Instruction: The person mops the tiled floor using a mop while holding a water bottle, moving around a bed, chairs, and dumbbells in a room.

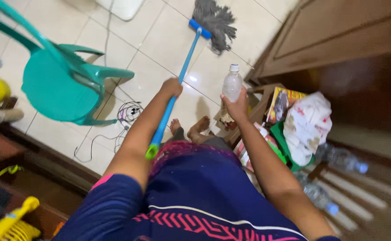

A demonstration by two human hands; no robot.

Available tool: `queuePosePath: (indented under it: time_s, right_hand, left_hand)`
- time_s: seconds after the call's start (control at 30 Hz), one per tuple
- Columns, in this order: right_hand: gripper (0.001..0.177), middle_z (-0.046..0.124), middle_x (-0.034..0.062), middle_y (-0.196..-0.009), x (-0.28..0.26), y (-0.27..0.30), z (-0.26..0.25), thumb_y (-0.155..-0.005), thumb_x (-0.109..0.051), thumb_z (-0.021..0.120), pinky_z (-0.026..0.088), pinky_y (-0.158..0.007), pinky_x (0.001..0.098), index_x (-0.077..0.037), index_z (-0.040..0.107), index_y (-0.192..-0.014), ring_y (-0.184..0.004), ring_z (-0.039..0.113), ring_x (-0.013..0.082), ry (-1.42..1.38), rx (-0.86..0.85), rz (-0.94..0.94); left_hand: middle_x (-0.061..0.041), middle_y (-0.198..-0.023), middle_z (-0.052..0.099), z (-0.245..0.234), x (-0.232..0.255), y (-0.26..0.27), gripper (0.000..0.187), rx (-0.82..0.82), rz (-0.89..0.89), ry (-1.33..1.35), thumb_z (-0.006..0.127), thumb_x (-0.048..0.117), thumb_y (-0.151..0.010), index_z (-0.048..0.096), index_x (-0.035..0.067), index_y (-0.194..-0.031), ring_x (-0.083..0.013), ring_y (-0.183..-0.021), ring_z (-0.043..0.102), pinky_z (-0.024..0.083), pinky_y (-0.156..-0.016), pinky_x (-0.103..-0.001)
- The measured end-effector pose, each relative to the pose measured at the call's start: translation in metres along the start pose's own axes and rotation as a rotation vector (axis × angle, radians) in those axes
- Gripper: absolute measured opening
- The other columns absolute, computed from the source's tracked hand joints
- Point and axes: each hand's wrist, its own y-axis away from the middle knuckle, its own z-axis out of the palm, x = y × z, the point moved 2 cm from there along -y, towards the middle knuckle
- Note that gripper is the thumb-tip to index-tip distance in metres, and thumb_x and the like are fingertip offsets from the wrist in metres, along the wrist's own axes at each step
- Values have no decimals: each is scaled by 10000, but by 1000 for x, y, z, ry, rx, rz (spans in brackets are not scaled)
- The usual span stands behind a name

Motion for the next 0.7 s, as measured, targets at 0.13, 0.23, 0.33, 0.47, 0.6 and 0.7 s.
queuePosePath:
  time_s: [0.13, 0.23, 0.33, 0.47, 0.6, 0.7]
  right_hand:
    - [783, 681, 212, -1205, -10, -30, 17, -801, -347, 870, 530, -954, 429, -32, 457, -1386, -1099, 685, 339, -4, -90, 5]
    - [785, 685, 216, -1206, -12, -52, 27, -805, -360, 865, 532, -951, 439, -31, 446, -1380, -1105, 688, 349, -33, -116, -31]
    - [806, 679, 227, -1202, -14, -73, 37, -789, -376, 881, 528, -939, 446, -30, 442, -1370, -1101, 679, 362, 18, -139, -37]
    - [785, 678, 215, -1195, -15, -103, 43, -790, -341, 887, 526, -941, 439, -19, 457, -1363, -1094, 676, 341, 36, -144, -70]
    - [758, 678, 199, -1196, -11, -129, 58, -802, -291, 870, 532, -951, 421, -5, 457, -1369, -1097, 678, 314, -17, -155, 21]
    - [784, 641, 225, -1240, -22, -150, 65, -793, -245, 888, 512, -976, 432, 20, 452, -1387, -1133, 646, 333, -10, -84, -9]
  left_hand:
    - [-251, -1029, 728, 16, -45, 83, 364, 37, -65, 82, 537, 182, -837, 704, 53, -1134, -421, -1021, 690, 538, -917, -507]
    - [-271, -1133, 702, 15, -66, 127, 382, 19, -131, 73, 576, 247, -870, 684, 34, -1168, -432, -1093, 662, 513, -975, -505]
    - [-285, -1114, 685, 2, -69, 141, 586, 30, -137, 60, 713, 337, -818, 581, 3, -1281, -436, -1065, 660, 525, -934, -492]
    - [-255, -1081, 727, -25, -59, 98, 546, -79, -204, 132, 644, 275, -852, 557, 49, -1342, -414, -1016, 713, 559, -913, -481]
    - [-243, -1029, 731, -69, -65, -1, 480, -64, -183, 147, 634, 247, -850, 581, 42, -1280, -401, -973, 723, 570, -872, -479]
    - [-234, -990, 734, -113, -65, -109, 430, -44, -131, 125, 626, 226, -848, 599, 37, -1233, -392, -940, 731, 578, -841, -478]
